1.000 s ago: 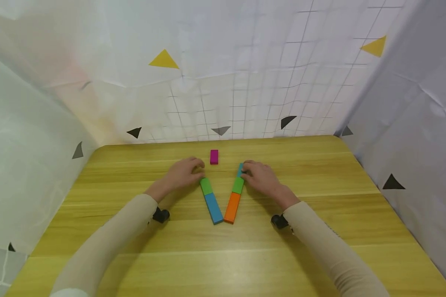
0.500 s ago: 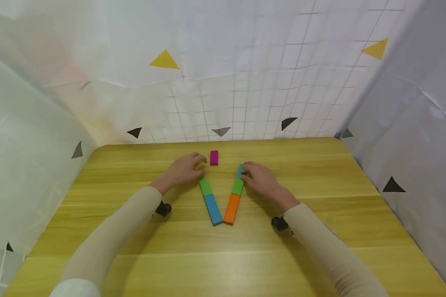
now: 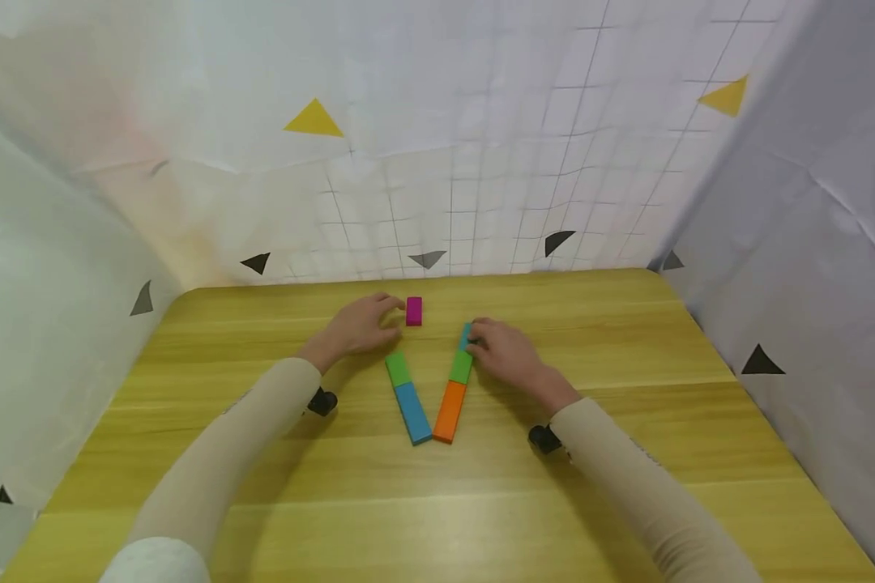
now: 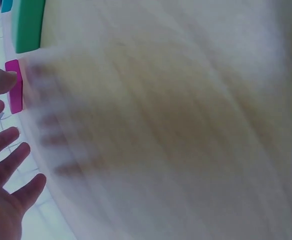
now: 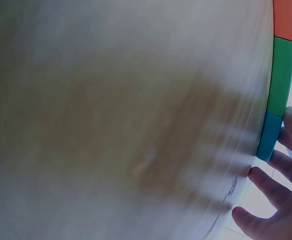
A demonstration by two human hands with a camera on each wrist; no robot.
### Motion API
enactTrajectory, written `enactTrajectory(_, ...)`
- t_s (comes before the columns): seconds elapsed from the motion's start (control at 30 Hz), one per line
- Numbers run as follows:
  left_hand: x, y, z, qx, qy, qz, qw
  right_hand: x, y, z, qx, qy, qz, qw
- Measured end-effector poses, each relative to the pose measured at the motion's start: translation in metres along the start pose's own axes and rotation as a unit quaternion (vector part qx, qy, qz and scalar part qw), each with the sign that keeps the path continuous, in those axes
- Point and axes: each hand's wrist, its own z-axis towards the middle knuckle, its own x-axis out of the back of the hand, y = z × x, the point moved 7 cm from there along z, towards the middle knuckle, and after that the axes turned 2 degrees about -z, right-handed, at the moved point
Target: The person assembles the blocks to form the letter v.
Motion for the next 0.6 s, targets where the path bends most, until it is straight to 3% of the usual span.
enactTrajectory(0.3,0.002,0.000,0.010,0.025,0.004,-0.026,0.9993,0.003,0.001,-0.002,-0.014,-0.002,0.001,0.9999)
enactTrajectory(0.6,0.000,0.005,0.018,0.018,-0.004,-0.024,0.9995,0.003,0.000,-0.004,-0.016,-0.003,-0.004,0.9999)
